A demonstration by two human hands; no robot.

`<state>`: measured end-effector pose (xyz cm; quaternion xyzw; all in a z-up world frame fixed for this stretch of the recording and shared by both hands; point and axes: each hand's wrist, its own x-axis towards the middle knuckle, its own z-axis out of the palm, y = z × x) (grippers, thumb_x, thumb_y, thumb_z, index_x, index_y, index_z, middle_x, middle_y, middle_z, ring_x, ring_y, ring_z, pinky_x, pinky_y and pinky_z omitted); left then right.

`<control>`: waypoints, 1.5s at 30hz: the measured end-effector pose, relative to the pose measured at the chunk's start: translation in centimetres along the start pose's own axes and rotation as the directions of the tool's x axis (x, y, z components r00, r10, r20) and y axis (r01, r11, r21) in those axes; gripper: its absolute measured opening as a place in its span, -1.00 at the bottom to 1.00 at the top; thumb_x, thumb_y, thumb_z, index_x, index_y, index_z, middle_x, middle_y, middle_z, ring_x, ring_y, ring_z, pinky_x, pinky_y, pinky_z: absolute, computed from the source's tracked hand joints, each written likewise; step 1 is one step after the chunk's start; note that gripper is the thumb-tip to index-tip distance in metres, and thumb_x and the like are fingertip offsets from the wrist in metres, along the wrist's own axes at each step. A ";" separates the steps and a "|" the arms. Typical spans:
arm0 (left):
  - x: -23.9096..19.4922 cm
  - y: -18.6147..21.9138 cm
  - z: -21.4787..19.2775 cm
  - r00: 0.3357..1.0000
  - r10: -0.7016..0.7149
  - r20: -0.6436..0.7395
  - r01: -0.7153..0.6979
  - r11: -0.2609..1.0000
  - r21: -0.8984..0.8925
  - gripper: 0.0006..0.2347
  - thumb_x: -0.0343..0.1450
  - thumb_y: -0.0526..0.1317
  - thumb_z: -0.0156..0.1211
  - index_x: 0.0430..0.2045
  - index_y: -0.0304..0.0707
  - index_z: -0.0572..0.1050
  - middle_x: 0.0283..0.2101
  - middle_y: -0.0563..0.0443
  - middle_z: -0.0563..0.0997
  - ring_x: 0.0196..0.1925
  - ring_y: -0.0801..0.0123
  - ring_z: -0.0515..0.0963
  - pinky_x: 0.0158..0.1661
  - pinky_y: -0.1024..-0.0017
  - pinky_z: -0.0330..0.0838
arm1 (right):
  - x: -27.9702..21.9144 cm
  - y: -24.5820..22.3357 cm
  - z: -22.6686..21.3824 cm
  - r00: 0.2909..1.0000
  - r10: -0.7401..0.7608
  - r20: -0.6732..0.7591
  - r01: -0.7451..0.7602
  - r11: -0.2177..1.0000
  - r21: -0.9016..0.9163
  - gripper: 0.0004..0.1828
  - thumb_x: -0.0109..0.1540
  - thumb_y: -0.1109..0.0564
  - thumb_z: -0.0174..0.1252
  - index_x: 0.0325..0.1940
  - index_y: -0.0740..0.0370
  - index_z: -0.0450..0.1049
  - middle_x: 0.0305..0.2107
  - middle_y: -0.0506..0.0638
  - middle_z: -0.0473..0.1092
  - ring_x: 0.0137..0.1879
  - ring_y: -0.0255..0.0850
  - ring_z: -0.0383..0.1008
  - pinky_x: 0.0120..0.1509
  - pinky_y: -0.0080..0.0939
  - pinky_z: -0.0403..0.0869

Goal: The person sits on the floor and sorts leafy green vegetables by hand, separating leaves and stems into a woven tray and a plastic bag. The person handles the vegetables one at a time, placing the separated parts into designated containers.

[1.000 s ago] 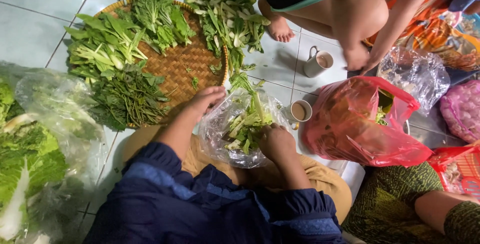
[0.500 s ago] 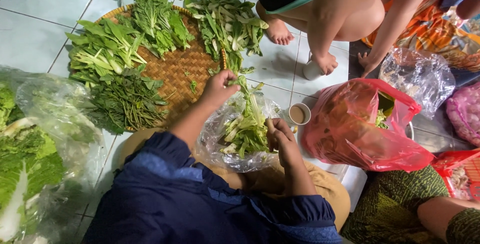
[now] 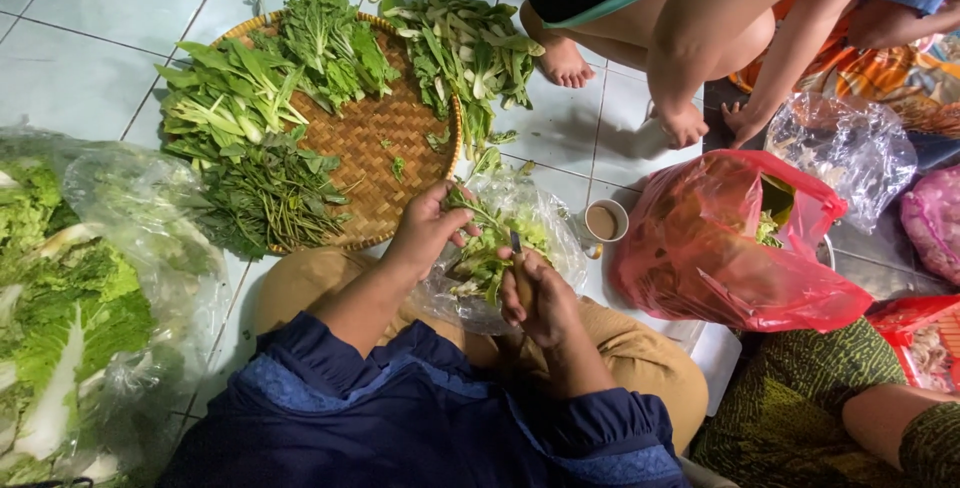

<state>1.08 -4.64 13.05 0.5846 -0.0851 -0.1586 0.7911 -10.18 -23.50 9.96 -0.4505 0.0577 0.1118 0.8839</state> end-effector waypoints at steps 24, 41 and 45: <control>-4.2 2.0 3.8 0.869 0.471 0.155 -0.489 0.763 0.422 -0.95 0.29 -0.39 0.43 -0.47 -0.31 0.66 -0.41 -0.16 0.72 -0.36 0.05 0.73 -0.25 0.28 0.62 | 1.5 5.0 -3.3 0.983 0.084 -0.165 -0.049 0.978 0.205 -0.63 0.38 -0.05 -0.02 0.28 -0.07 0.32 -0.69 -0.03 0.10 -0.71 -0.23 0.07 -0.66 -0.35 0.15; 0.5 2.2 -9.4 0.891 -0.315 -0.326 0.276 0.948 -0.160 -0.51 0.50 -0.33 0.04 0.33 -0.34 0.05 -0.23 -0.19 0.53 -0.49 0.34 0.58 -0.53 0.50 0.53 | -0.5 -3.1 0.1 0.965 0.029 -0.259 -0.160 0.851 -0.501 -0.47 0.32 0.05 -0.02 0.30 0.41 0.44 -0.74 -0.13 0.00 -0.63 -0.34 -0.08 -0.55 -0.38 -0.08; 4.1 5.9 -11.9 0.794 -0.382 -0.474 0.553 0.778 0.299 -0.39 0.49 -0.20 0.09 0.48 -0.04 0.04 -0.35 0.00 0.61 -0.58 0.51 0.42 -0.55 0.58 0.31 | -0.2 -2.7 -1.3 0.984 0.034 -0.175 -0.121 0.846 -0.519 -0.56 0.37 0.11 -0.03 0.27 0.33 0.49 -0.72 -0.16 -0.03 -0.63 -0.35 -0.08 -0.58 -0.38 -0.07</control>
